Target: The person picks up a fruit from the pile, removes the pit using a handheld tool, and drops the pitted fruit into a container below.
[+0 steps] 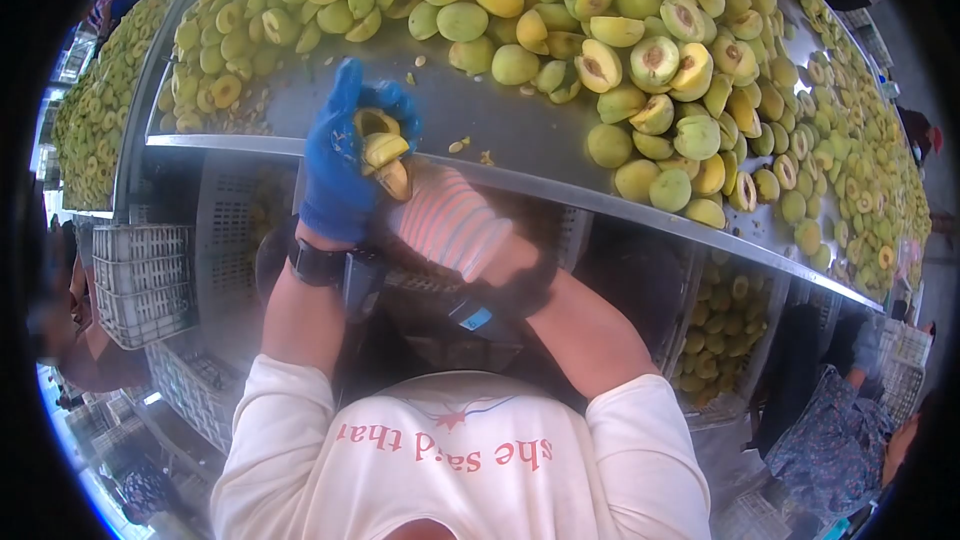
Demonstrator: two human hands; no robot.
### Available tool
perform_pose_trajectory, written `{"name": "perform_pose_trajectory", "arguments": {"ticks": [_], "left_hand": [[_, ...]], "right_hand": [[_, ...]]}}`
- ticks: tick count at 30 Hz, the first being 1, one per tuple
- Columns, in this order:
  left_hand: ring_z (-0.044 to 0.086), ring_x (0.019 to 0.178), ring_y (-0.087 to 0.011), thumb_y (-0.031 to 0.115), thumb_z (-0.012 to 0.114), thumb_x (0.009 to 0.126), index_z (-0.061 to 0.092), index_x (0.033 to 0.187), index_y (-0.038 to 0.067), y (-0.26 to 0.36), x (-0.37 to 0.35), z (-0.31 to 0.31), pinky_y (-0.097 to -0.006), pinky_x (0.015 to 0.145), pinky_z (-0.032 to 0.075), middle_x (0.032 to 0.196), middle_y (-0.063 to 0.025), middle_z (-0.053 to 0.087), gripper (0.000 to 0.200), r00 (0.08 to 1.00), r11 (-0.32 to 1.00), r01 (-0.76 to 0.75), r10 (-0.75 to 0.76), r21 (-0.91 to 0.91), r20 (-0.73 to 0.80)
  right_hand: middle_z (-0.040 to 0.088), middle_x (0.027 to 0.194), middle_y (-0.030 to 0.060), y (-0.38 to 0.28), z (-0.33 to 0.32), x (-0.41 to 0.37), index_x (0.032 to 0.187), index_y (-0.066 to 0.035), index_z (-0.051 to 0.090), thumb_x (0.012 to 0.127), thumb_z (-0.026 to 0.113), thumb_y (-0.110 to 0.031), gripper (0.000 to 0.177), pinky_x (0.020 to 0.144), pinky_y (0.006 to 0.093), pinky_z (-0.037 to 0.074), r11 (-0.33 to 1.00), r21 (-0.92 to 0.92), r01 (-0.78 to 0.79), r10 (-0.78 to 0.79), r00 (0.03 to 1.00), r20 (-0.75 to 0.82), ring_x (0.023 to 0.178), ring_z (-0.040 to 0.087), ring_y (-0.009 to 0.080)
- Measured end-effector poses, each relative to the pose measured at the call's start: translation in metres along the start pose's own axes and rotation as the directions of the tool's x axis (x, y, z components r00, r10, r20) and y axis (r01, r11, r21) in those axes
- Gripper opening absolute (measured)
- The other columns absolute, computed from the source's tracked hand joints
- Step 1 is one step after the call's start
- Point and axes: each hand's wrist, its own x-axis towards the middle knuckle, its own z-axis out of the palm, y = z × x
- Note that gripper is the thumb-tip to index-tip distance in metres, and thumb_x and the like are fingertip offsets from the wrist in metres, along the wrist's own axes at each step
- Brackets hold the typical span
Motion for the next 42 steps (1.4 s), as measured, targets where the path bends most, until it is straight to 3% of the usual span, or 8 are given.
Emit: {"name": "perform_pose_trajectory", "arguments": {"ticks": [4,6,9,13,16,17,25,42], "left_hand": [[0.064,0.095,-0.0231,0.022,0.058,0.103,0.037,0.151,0.003,-0.011,-0.005,-0.014,-0.0357,0.083,0.056,0.116,-0.0135,0.061,0.056,0.975,0.970,-0.215,0.208,0.110,0.072],[0.065,0.098,-0.0223,0.010,0.064,0.097,0.042,0.147,0.003,-0.007,-0.008,-0.020,-0.0344,0.084,0.057,0.113,-0.0129,0.063,0.055,0.999,0.913,0.006,-0.024,-0.408,-0.039],[0.066,0.098,-0.0233,0.019,0.062,0.099,0.057,0.127,0.000,0.003,-0.013,-0.056,-0.0363,0.089,0.055,0.107,-0.0126,0.068,0.034,0.985,0.979,0.024,0.011,0.203,-0.170],[0.067,0.100,-0.0219,0.030,0.058,0.102,0.062,0.123,-0.003,0.038,-0.045,-0.144,-0.0373,0.094,0.053,0.107,-0.0132,0.069,0.039,0.902,0.972,0.233,-0.209,0.019,-0.378],[0.066,0.102,-0.0203,0.029,0.062,0.100,0.061,0.129,-0.002,0.061,-0.061,-0.171,-0.0352,0.095,0.052,0.110,-0.0131,0.068,0.043,0.950,0.693,0.237,-0.019,0.680,-0.312],[0.065,0.101,-0.0198,0.028,0.065,0.098,0.060,0.131,-0.002,0.071,-0.066,-0.153,-0.0340,0.095,0.051,0.110,-0.0128,0.068,0.045,0.919,0.874,0.263,-0.098,0.408,-0.382],[0.070,0.103,-0.0250,0.010,0.064,0.093,0.057,0.139,0.005,0.041,-0.076,-0.006,-0.0347,0.091,0.053,0.127,-0.0163,0.067,0.047,0.939,0.838,0.056,-0.229,0.542,0.258],[0.066,0.065,-0.0361,0.029,0.058,0.097,0.063,0.090,0.011,0.028,-0.077,0.050,-0.0482,0.058,0.051,0.070,-0.0125,0.066,0.021,0.845,0.418,-0.295,-0.305,0.859,0.439]], "right_hand": [[0.068,0.102,0.0147,0.000,-0.009,-0.012,0.111,-0.006,0.065,0.085,0.063,-0.017,0.028,0.083,0.0409,0.053,0.895,0.422,-0.147,0.146,0.989,0.035,0.097,0.066,0.0317],[0.068,0.101,0.0154,-0.004,-0.023,-0.017,0.112,-0.006,0.064,0.084,0.064,-0.019,0.030,0.082,0.0419,0.052,0.794,0.561,-0.233,0.196,0.973,0.125,0.096,0.066,0.0327],[0.068,0.099,0.0160,-0.008,-0.033,-0.024,0.113,-0.006,0.064,0.084,0.065,-0.020,0.032,0.082,0.0424,0.051,0.773,0.585,-0.246,0.163,0.968,0.191,0.093,0.066,0.0340],[0.069,0.093,0.0175,-0.014,-0.040,-0.033,0.111,-0.005,0.064,0.084,0.065,-0.020,0.032,0.081,0.0442,0.052,0.792,0.548,-0.270,0.145,0.955,0.260,0.088,0.066,0.0377],[0.068,0.089,0.0205,-0.008,-0.023,-0.039,0.108,-0.002,0.063,0.085,0.064,-0.019,0.029,0.079,0.0466,0.052,0.823,0.529,-0.208,0.111,0.972,0.209,0.086,0.065,0.0406],[0.068,0.087,0.0214,-0.010,-0.023,-0.039,0.108,-0.001,0.063,0.085,0.063,-0.018,0.028,0.078,0.0472,0.052,0.857,0.457,-0.237,0.137,0.961,0.242,0.086,0.065,0.0409],[0.069,0.087,0.0238,-0.012,-0.035,-0.049,0.109,-0.003,0.065,0.090,0.059,-0.015,0.023,0.075,0.0489,0.051,0.952,0.002,-0.306,0.290,0.905,0.312,0.086,0.067,0.0414],[0.073,0.092,0.0176,0.001,-0.041,-0.087,0.102,-0.004,0.068,0.083,0.064,-0.007,0.020,0.074,0.0430,0.057,0.879,-0.316,-0.357,0.470,0.759,0.450,0.090,0.072,0.0333]]}}
